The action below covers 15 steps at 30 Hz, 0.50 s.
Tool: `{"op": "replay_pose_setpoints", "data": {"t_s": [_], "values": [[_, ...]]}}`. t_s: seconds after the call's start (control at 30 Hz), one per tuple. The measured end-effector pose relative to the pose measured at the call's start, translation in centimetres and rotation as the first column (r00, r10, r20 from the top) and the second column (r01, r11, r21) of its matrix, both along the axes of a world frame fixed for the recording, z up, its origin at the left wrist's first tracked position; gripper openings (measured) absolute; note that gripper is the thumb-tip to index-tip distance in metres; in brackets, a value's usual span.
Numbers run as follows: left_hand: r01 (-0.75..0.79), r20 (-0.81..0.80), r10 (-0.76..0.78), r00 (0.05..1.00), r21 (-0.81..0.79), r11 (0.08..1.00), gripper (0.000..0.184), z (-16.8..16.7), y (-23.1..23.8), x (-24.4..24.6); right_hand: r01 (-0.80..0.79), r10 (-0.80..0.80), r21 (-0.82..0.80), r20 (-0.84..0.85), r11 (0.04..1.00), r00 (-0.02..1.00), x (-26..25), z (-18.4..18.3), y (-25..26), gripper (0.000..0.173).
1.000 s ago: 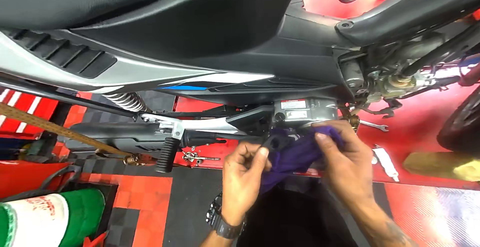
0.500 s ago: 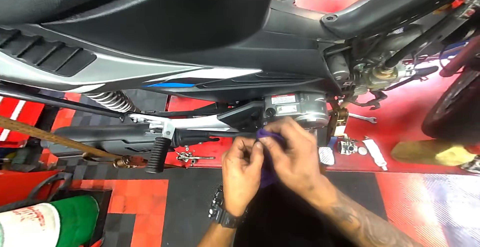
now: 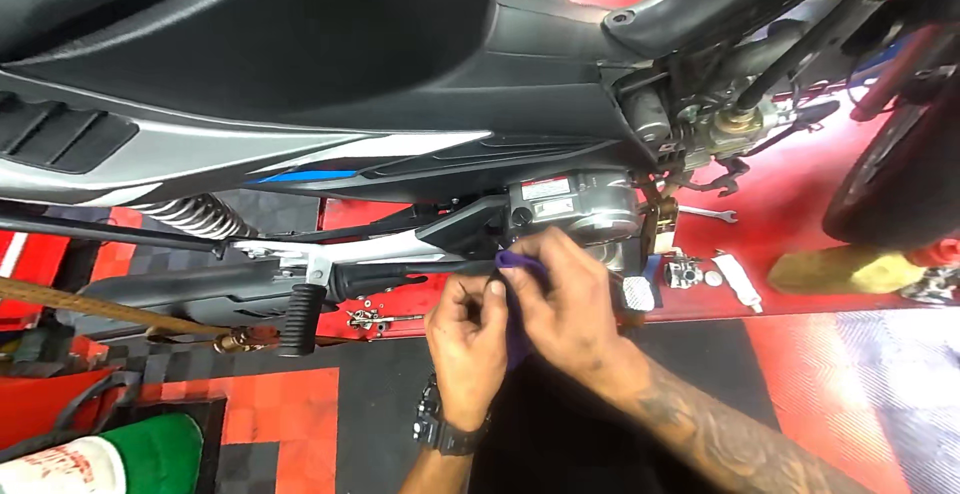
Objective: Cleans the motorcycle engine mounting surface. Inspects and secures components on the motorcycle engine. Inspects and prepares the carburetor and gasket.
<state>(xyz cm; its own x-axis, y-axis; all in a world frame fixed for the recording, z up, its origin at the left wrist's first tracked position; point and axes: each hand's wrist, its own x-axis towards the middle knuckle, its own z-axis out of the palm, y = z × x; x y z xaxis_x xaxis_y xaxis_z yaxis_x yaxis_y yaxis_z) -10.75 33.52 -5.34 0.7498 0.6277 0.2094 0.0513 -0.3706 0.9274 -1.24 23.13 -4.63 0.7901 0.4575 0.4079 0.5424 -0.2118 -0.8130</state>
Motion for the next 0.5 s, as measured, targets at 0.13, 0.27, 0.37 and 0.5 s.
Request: {"op": "replay_pose_setpoints", "data": {"t_s": [0.13,0.27,0.37,0.5], "values": [[-0.046,0.002,0.046,0.999,0.010,0.999,0.006,-0.2,-0.1,-0.1,0.060,-0.068,-0.051,-0.171,0.997,0.983,0.0,-0.2,-1.0,0.013],[-0.031,0.051,0.034,0.998,-0.047,0.998,0.008,0.1,-0.3,-0.3,0.191,-0.122,0.080,-0.523,0.978,0.844,-1.0,0.2,-1.9,0.013],[-0.021,0.087,0.034,0.996,-0.138,0.990,0.012,0.3,0.0,-0.2,0.289,-0.119,0.179,-0.623,0.940,0.773,-1.3,-0.1,-2.3,0.014],[-0.002,0.103,0.025,0.994,-0.215,0.977,0.014,0.2,0.2,-0.3,0.270,-0.067,0.296,-0.551,0.916,0.832,-1.2,-0.3,-2.7,0.014]]}}
